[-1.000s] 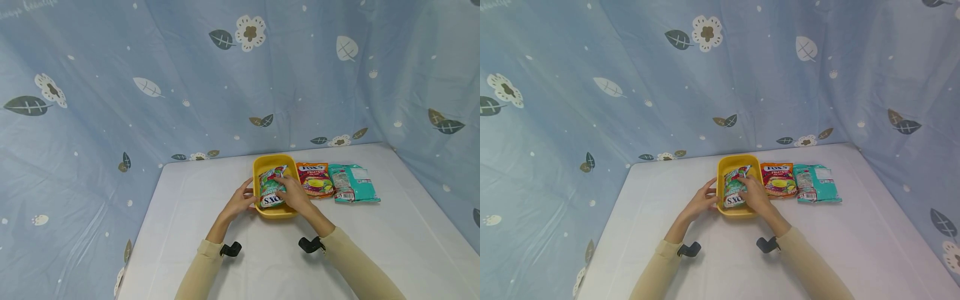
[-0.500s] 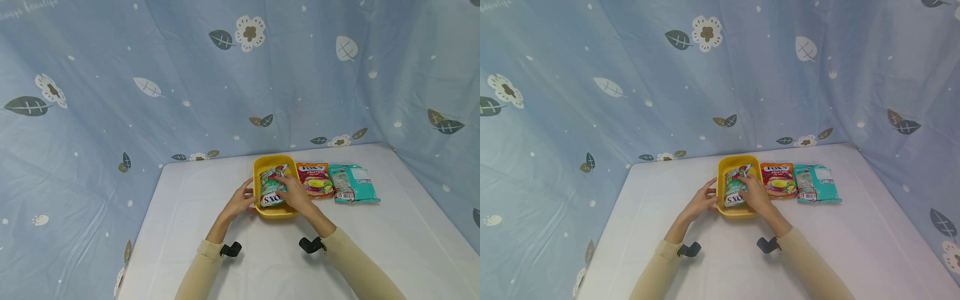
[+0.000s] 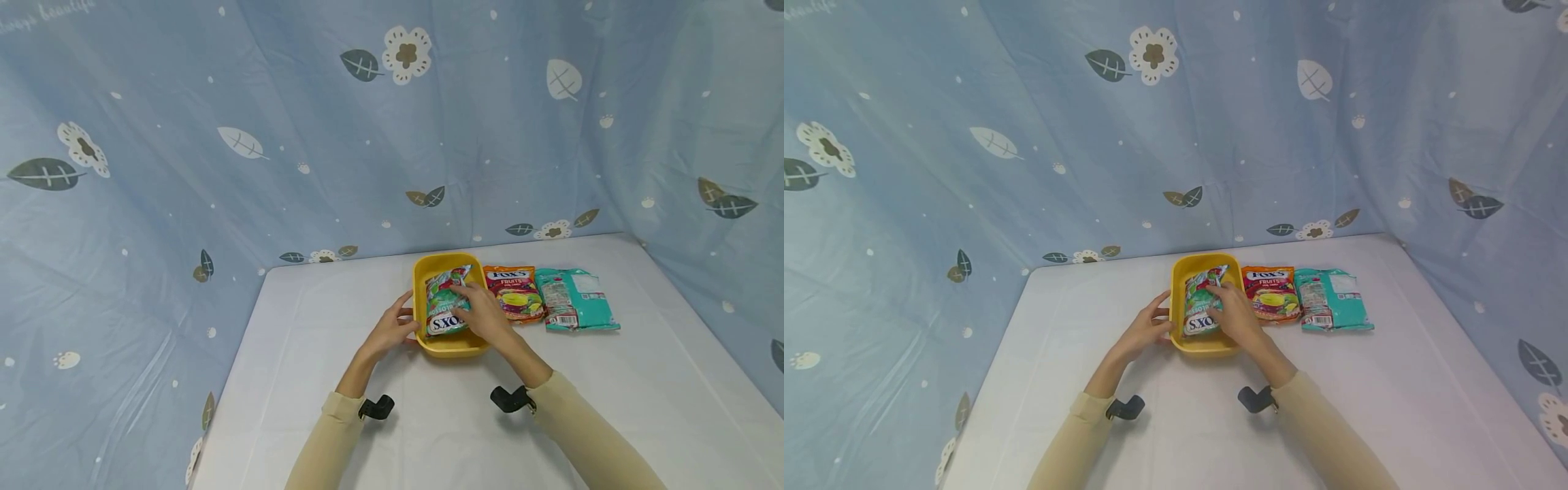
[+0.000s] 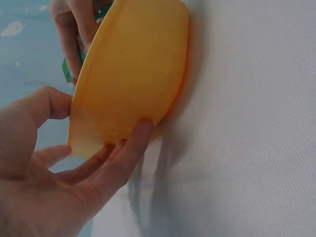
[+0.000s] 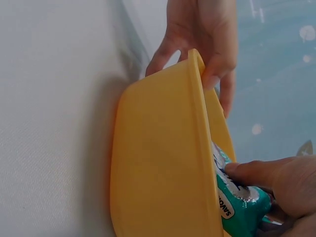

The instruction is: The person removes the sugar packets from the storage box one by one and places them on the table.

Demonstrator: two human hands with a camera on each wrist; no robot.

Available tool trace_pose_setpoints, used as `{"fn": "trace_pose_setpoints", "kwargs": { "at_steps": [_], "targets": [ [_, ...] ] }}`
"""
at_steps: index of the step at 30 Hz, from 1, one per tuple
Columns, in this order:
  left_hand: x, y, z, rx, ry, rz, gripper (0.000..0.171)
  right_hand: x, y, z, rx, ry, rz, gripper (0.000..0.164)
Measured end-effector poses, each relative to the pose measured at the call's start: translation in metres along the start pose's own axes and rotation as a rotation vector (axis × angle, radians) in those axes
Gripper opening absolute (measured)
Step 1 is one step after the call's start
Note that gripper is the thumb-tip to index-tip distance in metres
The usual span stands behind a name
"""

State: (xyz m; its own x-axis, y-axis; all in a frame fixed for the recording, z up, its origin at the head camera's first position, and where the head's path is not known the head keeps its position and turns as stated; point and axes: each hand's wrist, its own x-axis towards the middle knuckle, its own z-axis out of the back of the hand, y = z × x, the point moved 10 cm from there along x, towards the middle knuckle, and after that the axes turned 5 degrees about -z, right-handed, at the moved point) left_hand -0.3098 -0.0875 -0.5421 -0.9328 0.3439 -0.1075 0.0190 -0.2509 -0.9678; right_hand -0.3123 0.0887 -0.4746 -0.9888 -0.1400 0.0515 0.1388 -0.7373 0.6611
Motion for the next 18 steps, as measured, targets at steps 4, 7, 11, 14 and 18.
{"fn": "trace_pose_setpoints", "kwargs": {
  "at_steps": [4,7,11,14,18],
  "targets": [
    [0.000,-0.001,0.000,0.012,0.000,-0.004,0.080,0.000,-0.001,0.002,0.007,0.007,-0.012,0.050],
    [-0.001,-0.002,0.000,0.020,-0.002,-0.005,0.080,0.000,-0.003,0.005,0.008,0.007,-0.019,0.050],
    [-0.002,-0.002,0.000,0.026,-0.002,-0.005,0.080,0.000,-0.004,0.008,-0.002,-0.001,-0.019,0.050],
    [-0.002,-0.003,0.000,0.035,-0.001,-0.004,0.079,0.000,-0.005,0.012,-0.006,-0.011,-0.016,0.050],
    [-0.003,-0.004,-0.001,0.042,0.001,-0.008,0.078,0.000,-0.004,0.017,-0.005,-0.030,-0.006,0.050]
  ]
}}
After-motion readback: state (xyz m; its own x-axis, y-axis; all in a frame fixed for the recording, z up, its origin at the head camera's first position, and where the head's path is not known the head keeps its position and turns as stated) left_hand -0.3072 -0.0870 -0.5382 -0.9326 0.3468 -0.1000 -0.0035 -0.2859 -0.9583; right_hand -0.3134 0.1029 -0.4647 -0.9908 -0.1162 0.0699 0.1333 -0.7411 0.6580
